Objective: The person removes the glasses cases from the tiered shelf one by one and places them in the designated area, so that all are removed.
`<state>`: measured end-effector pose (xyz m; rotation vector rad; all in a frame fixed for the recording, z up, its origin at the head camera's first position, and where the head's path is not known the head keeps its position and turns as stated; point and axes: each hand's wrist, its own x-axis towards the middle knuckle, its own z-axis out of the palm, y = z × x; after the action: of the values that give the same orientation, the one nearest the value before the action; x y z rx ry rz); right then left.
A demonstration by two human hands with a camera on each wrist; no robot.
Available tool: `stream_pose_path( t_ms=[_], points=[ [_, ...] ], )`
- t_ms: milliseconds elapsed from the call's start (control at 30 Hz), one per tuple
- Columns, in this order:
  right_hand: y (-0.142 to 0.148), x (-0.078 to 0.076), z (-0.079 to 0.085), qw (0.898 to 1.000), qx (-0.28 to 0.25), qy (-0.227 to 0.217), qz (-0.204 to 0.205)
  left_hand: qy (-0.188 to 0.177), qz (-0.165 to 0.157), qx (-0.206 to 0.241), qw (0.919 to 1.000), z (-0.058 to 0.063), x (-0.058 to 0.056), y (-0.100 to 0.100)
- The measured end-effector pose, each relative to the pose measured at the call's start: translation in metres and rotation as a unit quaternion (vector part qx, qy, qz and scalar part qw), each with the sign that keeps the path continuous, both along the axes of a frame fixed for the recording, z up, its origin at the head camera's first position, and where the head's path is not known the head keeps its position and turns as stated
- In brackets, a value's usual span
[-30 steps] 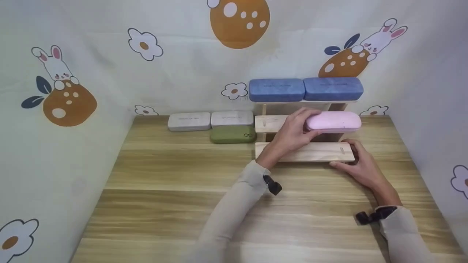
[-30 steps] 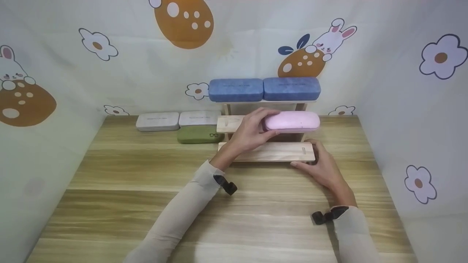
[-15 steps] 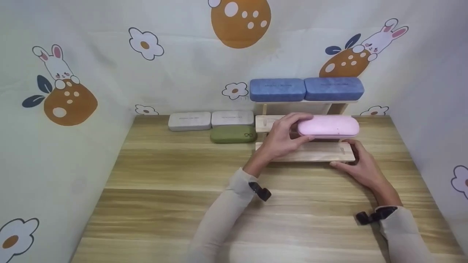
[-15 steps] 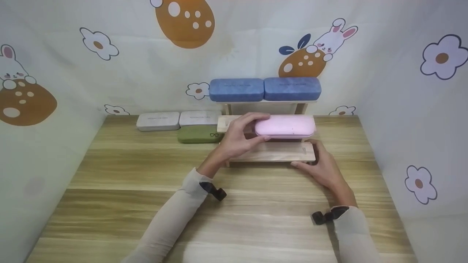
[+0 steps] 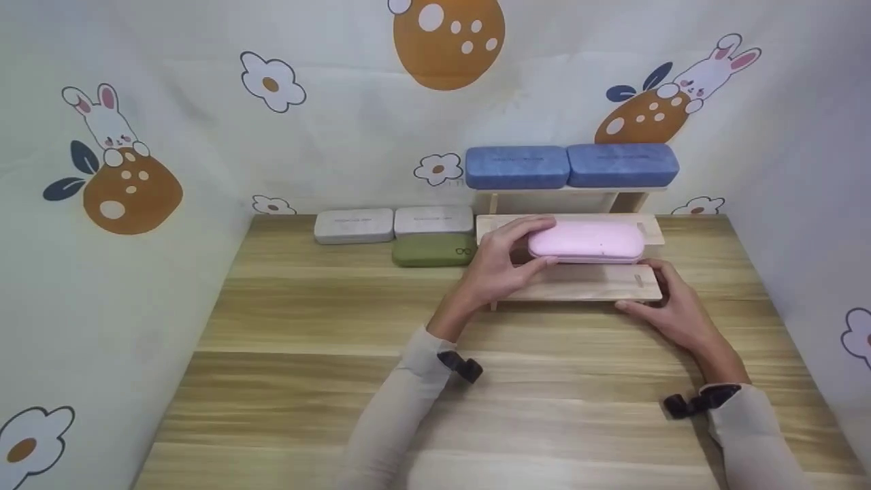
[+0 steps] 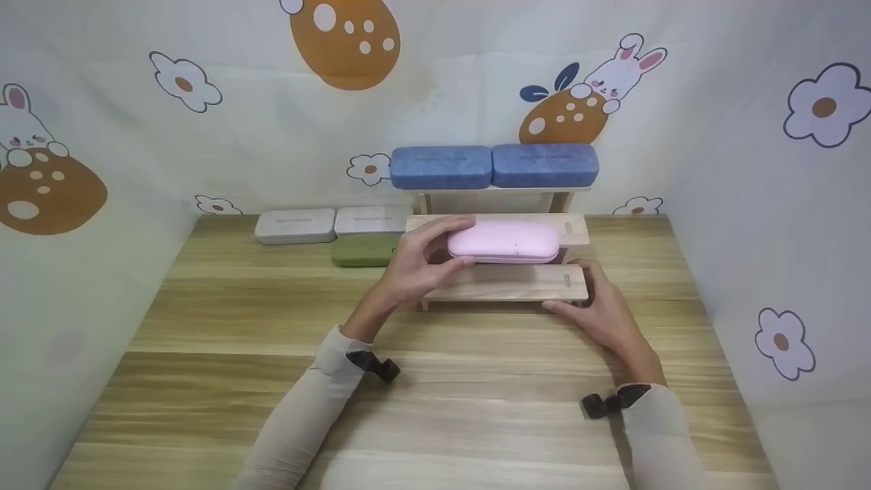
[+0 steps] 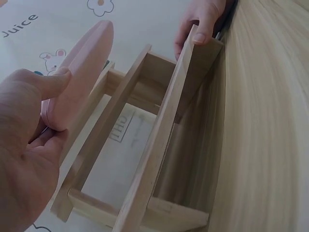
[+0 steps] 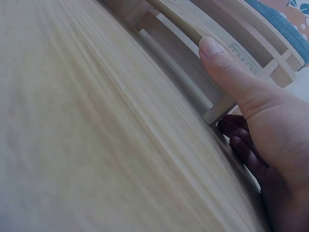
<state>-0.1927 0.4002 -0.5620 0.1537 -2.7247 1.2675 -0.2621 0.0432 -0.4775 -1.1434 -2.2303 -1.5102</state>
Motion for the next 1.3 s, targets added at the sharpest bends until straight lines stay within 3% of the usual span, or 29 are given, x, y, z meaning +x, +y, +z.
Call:
stream_pose_path(
  t_ms=[333, 567, 633, 867, 1133, 1300],
  points=[
    [-0.001, 0.0, 0.001, 1.0, -0.004, 0.006, 0.002, -0.069, -0.029, 0.053, 0.9958, -0.009, 0.001, -0.021],
    [0.0, 0.0, 0.002, 1.0, 0.008, -0.002, -0.003, -0.14, -0.099, 0.135, 0.976, -0.01, 0.0, -0.031],
    [0.0, 0.0, 0.002, 1.0, 0.009, -0.004, -0.004, -0.147, -0.106, 0.142, 0.973, -0.009, -0.001, -0.035],
    [0.0, 0.0, 0.001, 1.0, 0.018, -0.002, -0.011, -0.14, -0.086, 0.129, 0.978, -0.007, -0.004, -0.05],
    [0.0, 0.0, 0.001, 1.0, 0.005, 0.003, -0.003, -0.167, -0.1, 0.152, 0.969, -0.008, -0.006, -0.063],
    [-0.001, 0.0, 0.001, 1.0, 0.0, 0.001, -0.005, -0.163, -0.073, 0.134, 0.9748, -0.005, -0.005, -0.074]
  ],
)
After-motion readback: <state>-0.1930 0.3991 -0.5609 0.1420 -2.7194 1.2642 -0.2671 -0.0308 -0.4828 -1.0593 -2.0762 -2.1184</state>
